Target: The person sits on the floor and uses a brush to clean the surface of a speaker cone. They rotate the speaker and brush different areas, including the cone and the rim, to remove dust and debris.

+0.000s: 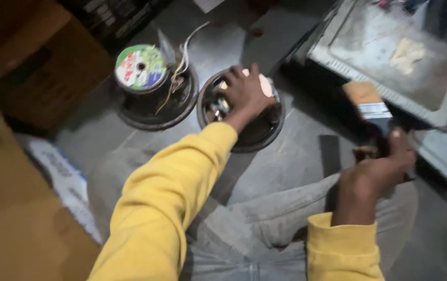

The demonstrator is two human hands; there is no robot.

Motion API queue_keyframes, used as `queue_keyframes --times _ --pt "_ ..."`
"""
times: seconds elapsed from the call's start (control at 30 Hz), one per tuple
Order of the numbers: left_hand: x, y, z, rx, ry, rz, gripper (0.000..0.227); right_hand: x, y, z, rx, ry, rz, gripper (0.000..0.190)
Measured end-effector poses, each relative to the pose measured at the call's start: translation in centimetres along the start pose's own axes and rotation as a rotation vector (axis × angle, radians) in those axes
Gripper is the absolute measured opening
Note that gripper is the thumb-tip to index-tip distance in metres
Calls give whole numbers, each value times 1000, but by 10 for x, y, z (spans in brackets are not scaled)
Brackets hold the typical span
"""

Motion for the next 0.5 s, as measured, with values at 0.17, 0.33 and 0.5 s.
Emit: queue_keyframes --times 0.17,0.33,0.5 --pt "-17 21 0 -21 -27 338 105 1 10 2 82 18 -1 18" --pt "-29 33 23 299 219 847 129 -22 15 1 47 -60 152 16" --pt "-34 32 34 218 442 851 146 -31 -1 17 205 -274 172 20"
Point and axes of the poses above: each hand's wrist, its own y-axis towards the middle knuckle, its own z-axis out of the palm, x = y × z, the point moved 9 cm from there along y, towards the middle knuckle, and after that the axes turned 7 degrees about -x, right-handed, at the moved point
